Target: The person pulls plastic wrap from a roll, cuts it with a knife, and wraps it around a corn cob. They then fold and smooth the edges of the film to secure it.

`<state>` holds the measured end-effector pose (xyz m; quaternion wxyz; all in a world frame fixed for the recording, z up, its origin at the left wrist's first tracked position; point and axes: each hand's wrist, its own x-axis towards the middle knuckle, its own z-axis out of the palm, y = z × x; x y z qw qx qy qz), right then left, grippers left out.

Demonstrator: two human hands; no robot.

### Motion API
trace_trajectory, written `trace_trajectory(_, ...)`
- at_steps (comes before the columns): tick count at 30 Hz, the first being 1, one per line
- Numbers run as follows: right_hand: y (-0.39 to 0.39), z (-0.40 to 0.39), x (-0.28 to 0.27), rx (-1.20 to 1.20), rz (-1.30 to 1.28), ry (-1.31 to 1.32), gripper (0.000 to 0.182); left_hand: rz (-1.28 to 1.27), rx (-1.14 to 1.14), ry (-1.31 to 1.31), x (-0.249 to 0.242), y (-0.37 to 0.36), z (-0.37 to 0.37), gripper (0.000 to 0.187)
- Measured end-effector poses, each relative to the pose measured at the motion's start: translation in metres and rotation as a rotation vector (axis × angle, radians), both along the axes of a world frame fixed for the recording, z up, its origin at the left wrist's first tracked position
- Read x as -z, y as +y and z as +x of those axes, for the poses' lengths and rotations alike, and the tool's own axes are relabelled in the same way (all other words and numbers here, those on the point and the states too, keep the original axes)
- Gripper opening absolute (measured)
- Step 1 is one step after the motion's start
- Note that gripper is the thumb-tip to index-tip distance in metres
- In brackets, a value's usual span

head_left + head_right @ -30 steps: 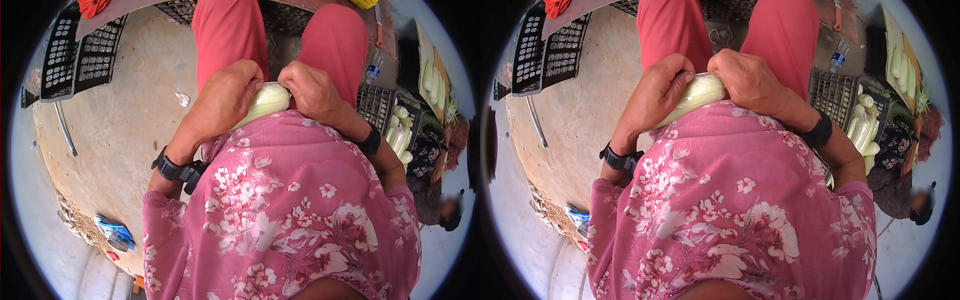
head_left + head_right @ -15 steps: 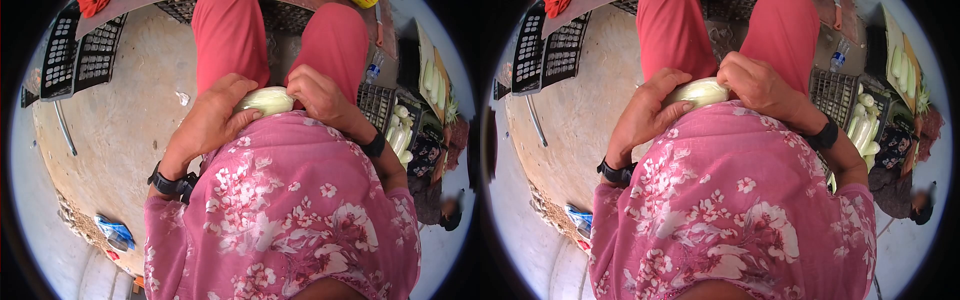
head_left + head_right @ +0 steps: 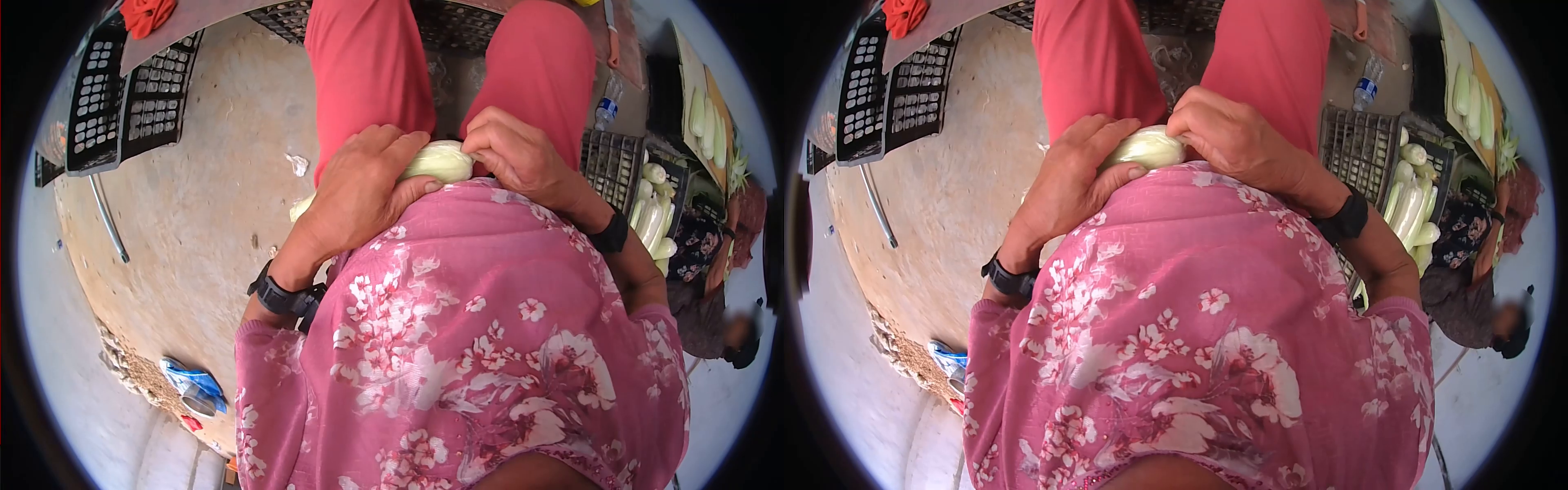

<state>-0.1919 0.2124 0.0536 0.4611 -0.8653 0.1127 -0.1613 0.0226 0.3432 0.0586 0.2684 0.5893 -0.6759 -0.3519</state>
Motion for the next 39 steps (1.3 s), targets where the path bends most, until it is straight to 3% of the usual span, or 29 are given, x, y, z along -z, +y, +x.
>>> trace_trajectory(8,0.003,-0.002,-0.004,0.068,0.31,0.028,0.042,-0.001,-0.082,0.193,0.002,0.006,0.007,0.047)
trace_trajectory(11,0.001,0.008,-0.005,0.03,0.206,-0.086,0.052,0.007,-0.139,0.342,0.005,0.01,0.009,0.045)
trace_trajectory(17,-0.004,0.039,-0.015,0.056,-0.007,-0.338,0.056,0.108,-0.331,0.709,0.001,0.018,0.014,0.044)
trace_trajectory(20,-0.01,0.048,-0.027,0.035,-0.101,-0.349,0.055,0.113,-0.348,0.664,-0.003,0.019,0.018,0.051)
trace_trajectory(23,-0.009,0.049,-0.026,0.029,-0.106,-0.387,0.052,-0.015,-0.293,0.789,0.005,0.022,0.018,0.065)
trace_trajectory(26,-0.007,0.049,-0.02,0.037,-0.126,-0.404,0.053,-0.084,-0.312,0.625,0.002,0.016,0.005,0.08)
trace_trajectory(29,-0.006,0.051,-0.017,0.064,-0.185,-0.49,0.053,-0.042,-0.329,0.627,0.005,0.013,0.005,0.086)
trace_trajectory(32,-0.01,0.043,-0.03,0.117,0.024,-0.425,0.053,-0.085,-0.308,0.569,0.002,0.016,0.009,0.082)
trace_trajectory(33,-0.013,0.04,-0.028,0.145,0.056,-0.387,0.043,-0.091,-0.313,0.569,0.0,0.018,0.009,0.081)
trace_trajectory(36,-0.018,0.038,-0.026,0.14,0.437,-0.162,0.036,-0.107,-0.316,0.557,-0.004,0.021,0.009,0.079)
trace_trajectory(39,-0.018,0.044,-0.024,-0.005,0.45,-0.09,0.039,-0.118,-0.284,0.561,-0.002,0.02,0.009,0.077)
